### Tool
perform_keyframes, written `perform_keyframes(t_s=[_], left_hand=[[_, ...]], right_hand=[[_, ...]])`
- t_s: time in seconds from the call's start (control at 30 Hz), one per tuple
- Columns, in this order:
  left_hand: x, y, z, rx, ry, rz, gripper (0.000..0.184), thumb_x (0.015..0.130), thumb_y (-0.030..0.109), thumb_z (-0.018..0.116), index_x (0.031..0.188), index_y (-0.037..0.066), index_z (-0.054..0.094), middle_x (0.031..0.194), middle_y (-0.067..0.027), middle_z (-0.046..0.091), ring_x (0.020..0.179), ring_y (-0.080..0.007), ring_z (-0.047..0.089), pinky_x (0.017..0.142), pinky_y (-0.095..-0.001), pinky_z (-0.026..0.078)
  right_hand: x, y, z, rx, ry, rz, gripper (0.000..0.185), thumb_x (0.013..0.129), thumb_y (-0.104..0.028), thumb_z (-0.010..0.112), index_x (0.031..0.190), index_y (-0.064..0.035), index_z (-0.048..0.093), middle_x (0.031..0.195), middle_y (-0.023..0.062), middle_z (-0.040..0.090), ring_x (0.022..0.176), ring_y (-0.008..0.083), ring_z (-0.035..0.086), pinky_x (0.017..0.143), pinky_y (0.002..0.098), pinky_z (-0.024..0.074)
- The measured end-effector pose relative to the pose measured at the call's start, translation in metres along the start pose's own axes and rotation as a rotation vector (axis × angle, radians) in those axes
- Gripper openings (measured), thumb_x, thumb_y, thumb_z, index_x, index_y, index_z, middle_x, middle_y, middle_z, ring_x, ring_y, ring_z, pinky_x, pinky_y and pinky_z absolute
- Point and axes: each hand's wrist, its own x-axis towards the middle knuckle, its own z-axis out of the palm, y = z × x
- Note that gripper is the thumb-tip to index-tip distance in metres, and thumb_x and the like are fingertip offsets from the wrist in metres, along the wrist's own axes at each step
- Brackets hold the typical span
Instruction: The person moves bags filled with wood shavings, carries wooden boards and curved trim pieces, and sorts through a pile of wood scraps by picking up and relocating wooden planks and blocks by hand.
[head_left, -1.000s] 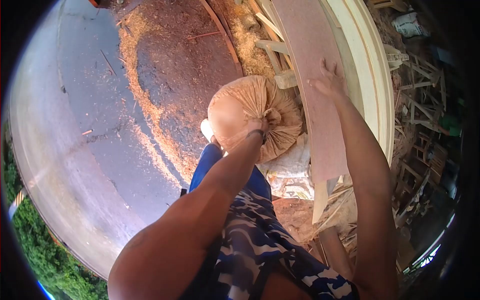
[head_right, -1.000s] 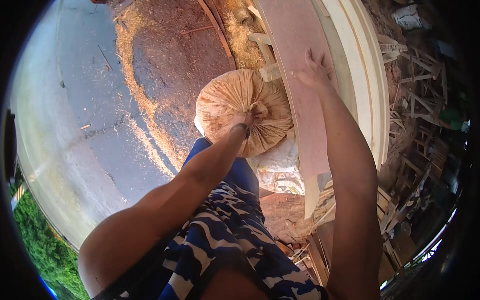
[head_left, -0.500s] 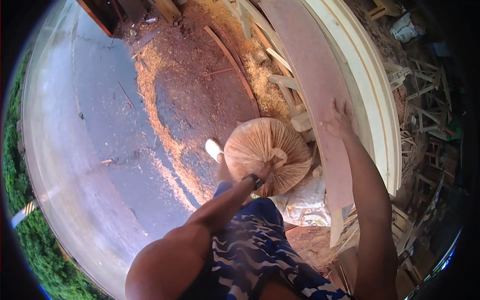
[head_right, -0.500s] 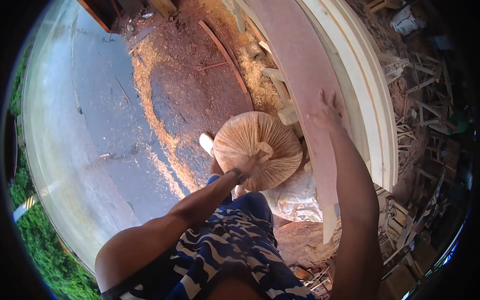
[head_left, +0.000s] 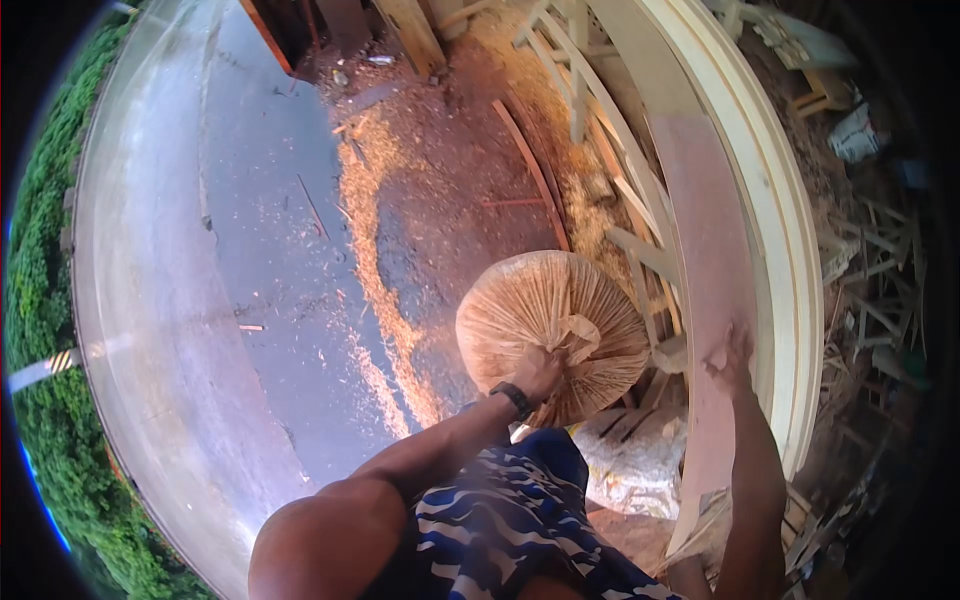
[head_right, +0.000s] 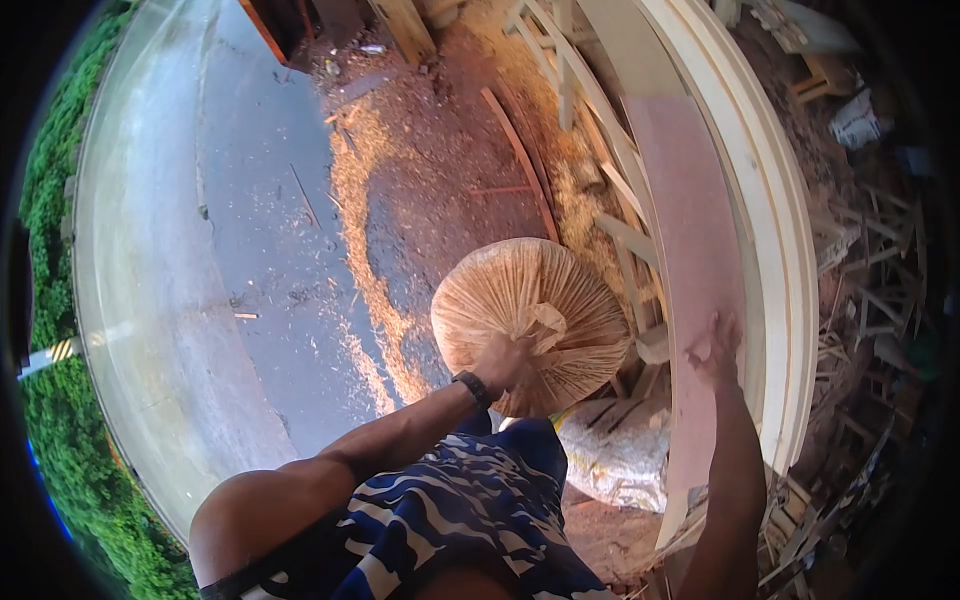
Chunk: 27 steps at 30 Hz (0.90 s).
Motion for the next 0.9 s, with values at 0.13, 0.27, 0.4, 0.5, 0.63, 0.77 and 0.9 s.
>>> perform_keyframes(t_s=[0.13, 0.27, 0.4, 0.5, 0.63, 0.77, 0.9], left_hand=[[0.018, 0.020, -0.083, 0.283, 0.041, 0.184, 0.030, 0.091, 0.016, 0.043, 0.105, 0.002, 0.066, 0.070, -0.0249, 0.062, 0.063, -0.0312, 0.065, 0.057, -0.0417, 0.051], [0.045, 0.035, -0.185, 0.385, 0.206, 0.228, 0.027, 0.086, 0.011, 0.050, 0.108, 0.003, 0.064, 0.060, -0.0188, 0.060, 0.052, -0.0256, 0.063, 0.049, -0.0391, 0.050], [0.064, 0.068, -0.287, 0.578, 0.344, 0.248, 0.021, 0.083, 0.007, 0.054, 0.102, 0.003, 0.063, 0.059, -0.0161, 0.061, 0.052, -0.0265, 0.063, 0.049, -0.0385, 0.051], [0.101, 0.065, -0.368, 0.623, 0.484, 0.310, 0.032, 0.084, 0.008, 0.054, 0.115, 0.006, 0.059, 0.063, -0.0164, 0.063, 0.055, -0.0278, 0.064, 0.049, -0.0401, 0.051], [0.130, 0.104, -0.493, 0.237, 0.570, 0.176, 0.033, 0.085, 0.004, 0.045, 0.114, 0.002, 0.060, 0.055, -0.0111, 0.057, 0.043, -0.0166, 0.057, 0.035, -0.0314, 0.043], [0.167, 0.138, -0.620, 0.240, 0.637, 0.112, 0.026, 0.090, 0.008, 0.041, 0.096, -0.002, 0.065, 0.053, -0.0078, 0.053, 0.038, -0.0159, 0.050, 0.034, -0.0294, 0.039], [0.198, 0.188, -0.699, 0.035, 0.749, 0.126, 0.035, 0.093, 0.024, 0.040, 0.078, 0.001, 0.061, 0.052, -0.0044, 0.050, 0.036, -0.0130, 0.046, 0.033, -0.0294, 0.035]], right_hand=[[-0.002, 0.000, -0.002, -0.026, -0.054, 0.067, 0.115, 0.067, -0.036, 0.081, 0.151, -0.0213, 0.004, 0.154, 0.0240, -0.006, 0.141, 0.0440, -0.004, 0.115, 0.0540, 0.0081], [-0.001, 0.017, 0.009, -0.077, -0.050, 0.043, 0.118, 0.067, -0.037, 0.081, 0.151, -0.0219, -0.001, 0.154, 0.0234, -0.009, 0.141, 0.0456, -0.004, 0.114, 0.0545, 0.0103], [0.002, 0.022, 0.014, -0.168, -0.131, 0.083, 0.123, 0.065, -0.041, 0.081, 0.150, -0.0226, -0.006, 0.153, 0.0233, -0.010, 0.140, 0.0475, 0.000, 0.110, 0.0558, 0.0248], [0.003, 0.005, -0.007, -0.147, -0.333, 0.221, 0.125, 0.064, -0.045, 0.081, 0.150, -0.0221, -0.007, 0.153, 0.0231, -0.010, 0.139, 0.0481, 0.006, 0.103, 0.0568, 0.0364], [0.031, -0.012, -0.034, -0.194, -0.504, 0.308, 0.126, 0.062, -0.051, 0.080, 0.150, -0.0204, -0.006, 0.154, 0.0217, -0.008, 0.138, 0.0471, 0.015, 0.103, 0.0602, 0.0346], [0.058, -0.036, -0.062, -0.232, -0.961, 0.563, 0.123, 0.064, -0.061, 0.075, 0.150, -0.0196, 0.000, 0.154, 0.0210, 0.008, 0.137, 0.0432, 0.025, 0.102, 0.0611, 0.0340], [0.121, -0.100, -0.120, -0.090, -1.139, 0.681, 0.085, 0.068, -0.058, 0.073, 0.129, -0.0033, 0.051, 0.124, 0.0232, 0.057, 0.116, 0.0327, 0.055, 0.095, 0.0429, 0.0461]])
